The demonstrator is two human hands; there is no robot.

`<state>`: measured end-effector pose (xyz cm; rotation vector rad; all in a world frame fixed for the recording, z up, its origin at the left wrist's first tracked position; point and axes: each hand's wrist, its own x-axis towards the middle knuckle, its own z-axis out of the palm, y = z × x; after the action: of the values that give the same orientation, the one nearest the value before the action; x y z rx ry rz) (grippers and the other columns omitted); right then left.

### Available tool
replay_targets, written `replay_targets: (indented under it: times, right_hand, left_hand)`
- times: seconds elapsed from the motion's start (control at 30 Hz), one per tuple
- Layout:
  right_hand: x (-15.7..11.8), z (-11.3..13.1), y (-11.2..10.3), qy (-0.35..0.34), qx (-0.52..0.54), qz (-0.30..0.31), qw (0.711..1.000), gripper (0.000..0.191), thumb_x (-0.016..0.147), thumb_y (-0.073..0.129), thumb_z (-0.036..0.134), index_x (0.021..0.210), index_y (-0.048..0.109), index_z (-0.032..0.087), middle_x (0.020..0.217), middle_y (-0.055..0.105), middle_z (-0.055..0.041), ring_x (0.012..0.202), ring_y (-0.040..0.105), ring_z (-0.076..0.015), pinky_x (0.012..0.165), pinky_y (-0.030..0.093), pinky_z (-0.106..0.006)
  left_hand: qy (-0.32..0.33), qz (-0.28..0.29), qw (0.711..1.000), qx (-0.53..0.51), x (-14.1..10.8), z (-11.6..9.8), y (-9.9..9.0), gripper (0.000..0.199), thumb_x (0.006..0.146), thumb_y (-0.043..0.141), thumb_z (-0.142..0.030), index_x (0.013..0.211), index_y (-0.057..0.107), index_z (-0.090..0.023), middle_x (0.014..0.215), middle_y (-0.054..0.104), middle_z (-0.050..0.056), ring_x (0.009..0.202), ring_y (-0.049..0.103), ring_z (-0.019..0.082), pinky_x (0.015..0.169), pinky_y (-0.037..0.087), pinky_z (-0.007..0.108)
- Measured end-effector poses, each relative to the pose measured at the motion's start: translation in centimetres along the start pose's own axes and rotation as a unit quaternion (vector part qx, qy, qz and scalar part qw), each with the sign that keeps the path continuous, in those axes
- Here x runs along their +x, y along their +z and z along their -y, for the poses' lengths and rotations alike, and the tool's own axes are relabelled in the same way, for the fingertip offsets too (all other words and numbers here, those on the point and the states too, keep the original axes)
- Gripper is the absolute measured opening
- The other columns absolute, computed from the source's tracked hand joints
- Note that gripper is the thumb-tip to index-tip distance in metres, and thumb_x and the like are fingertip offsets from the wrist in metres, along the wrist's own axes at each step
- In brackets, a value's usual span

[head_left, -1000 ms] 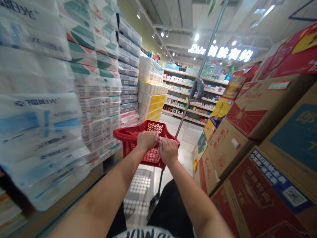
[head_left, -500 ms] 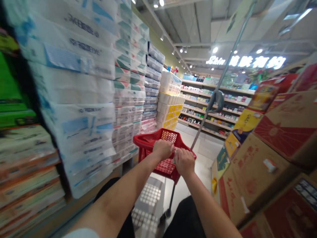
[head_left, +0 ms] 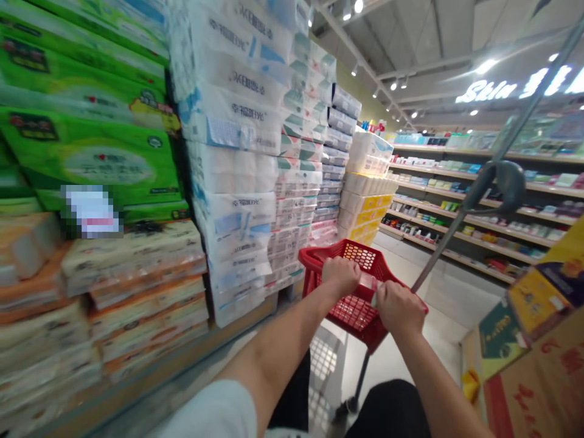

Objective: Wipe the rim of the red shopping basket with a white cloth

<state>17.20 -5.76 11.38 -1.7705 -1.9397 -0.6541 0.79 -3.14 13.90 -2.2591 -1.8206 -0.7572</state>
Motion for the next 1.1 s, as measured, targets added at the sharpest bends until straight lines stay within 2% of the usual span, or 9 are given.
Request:
replay_targets:
  times: [0.1,0.2,0.27,0.33,0.47,0.53,0.7,0.9,1.1]
  right_hand:
    - [0.8,-0.5,-0.3,0.051,0.021,0.092,0.994,0.040,0.093,0.033,0.041,0.080,0.066,0.023,0.077,0.066,-0.0085,0.068,0.059,-0.0222,0.062,0.032,-0.032]
    - [-0.1,-0.8,-0.1,0.034,0.020,0.016,0.999,0.039,0.094,0.032,0.036,0.085,0.066,0.021,0.083,0.066,-0.0093,0.077,0.058,-0.0227,0.071,0.033,-0.033]
    - [-1.3,-0.8,0.0,-0.005,0.023,-0.068,0.997,0.035,0.094,0.033,0.031,0.097,0.065,0.019,0.091,0.065,-0.0101,0.089,0.056,-0.0240,0.082,0.033,-0.035]
    - [-1.8,-0.7,-0.1,-0.016,0.035,-0.106,0.994,0.031,0.092,0.038,0.028,0.108,0.062,0.019,0.100,0.064,-0.0103,0.097,0.054,-0.0244,0.086,0.031,-0.035]
    - [-0.4,-1.0,-0.5,0.031,0.036,-0.047,0.998,0.027,0.092,0.042,0.028,0.078,0.062,0.018,0.080,0.064,-0.0057,0.077,0.056,-0.0189,0.075,0.033,-0.030]
    - [0.3,-1.5,-0.5,0.044,0.035,-0.038,0.998,0.027,0.092,0.043,0.030,0.075,0.061,0.019,0.076,0.064,-0.0038,0.072,0.056,-0.0174,0.071,0.033,-0.029]
    - [0.0,-1.8,0.2,0.008,0.030,-0.119,0.992,0.018,0.090,0.045,0.028,0.084,0.060,0.020,0.083,0.064,-0.0038,0.081,0.055,-0.0194,0.078,0.033,-0.031]
    - [0.7,-1.9,0.3,0.040,0.033,-0.072,0.996,0.024,0.090,0.046,0.029,0.073,0.059,0.020,0.075,0.063,-0.0026,0.071,0.055,-0.0170,0.071,0.033,-0.029]
    - [-0.1,-2.0,0.1,0.020,0.021,-0.114,0.993,0.019,0.091,0.044,0.028,0.087,0.061,0.019,0.086,0.064,-0.0047,0.083,0.055,-0.0191,0.079,0.033,-0.032]
  left_hand:
    - [-0.007,-0.015,1.000,-0.002,-0.3,-0.6,0.0,0.048,0.094,0.025,-0.035,0.093,0.069,-0.017,0.098,0.069,0.011,0.094,0.060,0.024,0.081,0.041,0.042]
    - [-0.008,-0.016,1.000,-0.001,-0.4,-1.2,-0.2,0.046,0.094,0.027,-0.035,0.092,0.069,-0.017,0.099,0.069,0.010,0.094,0.059,0.023,0.082,0.041,0.041]
    - [-0.006,-0.012,1.000,0.002,-0.4,-1.6,-0.4,0.045,0.094,0.027,-0.036,0.092,0.068,-0.017,0.100,0.069,0.010,0.095,0.059,0.023,0.082,0.041,0.040]
    - [-0.009,-0.011,1.000,0.008,-0.4,-2.0,-0.6,0.044,0.093,0.028,-0.034,0.092,0.068,-0.017,0.099,0.069,0.010,0.094,0.060,0.023,0.081,0.041,0.038]
    - [0.014,-0.023,0.999,0.020,-0.1,-2.5,-0.4,0.046,0.093,0.024,-0.033,0.086,0.068,-0.017,0.095,0.070,0.010,0.094,0.061,0.024,0.079,0.040,0.037]
    - [0.034,-0.035,0.998,0.033,0.1,-2.5,-0.1,0.047,0.092,0.022,-0.031,0.085,0.067,-0.017,0.093,0.069,0.011,0.092,0.061,0.025,0.076,0.040,0.037]
    - [0.064,-0.055,0.995,0.055,0.6,-2.3,0.4,0.050,0.092,0.019,-0.033,0.081,0.065,-0.017,0.090,0.069,0.012,0.087,0.061,0.027,0.072,0.040,0.038]
    - [0.054,-0.053,0.995,0.058,0.9,-2.4,0.4,0.049,0.091,0.019,-0.034,0.080,0.064,-0.017,0.090,0.069,0.012,0.086,0.061,0.028,0.070,0.039,0.038]
    - [0.046,-0.056,0.997,0.038,0.7,-2.8,0.3,0.050,0.091,0.020,-0.034,0.080,0.065,-0.016,0.090,0.070,0.012,0.087,0.062,0.027,0.072,0.040,0.037]
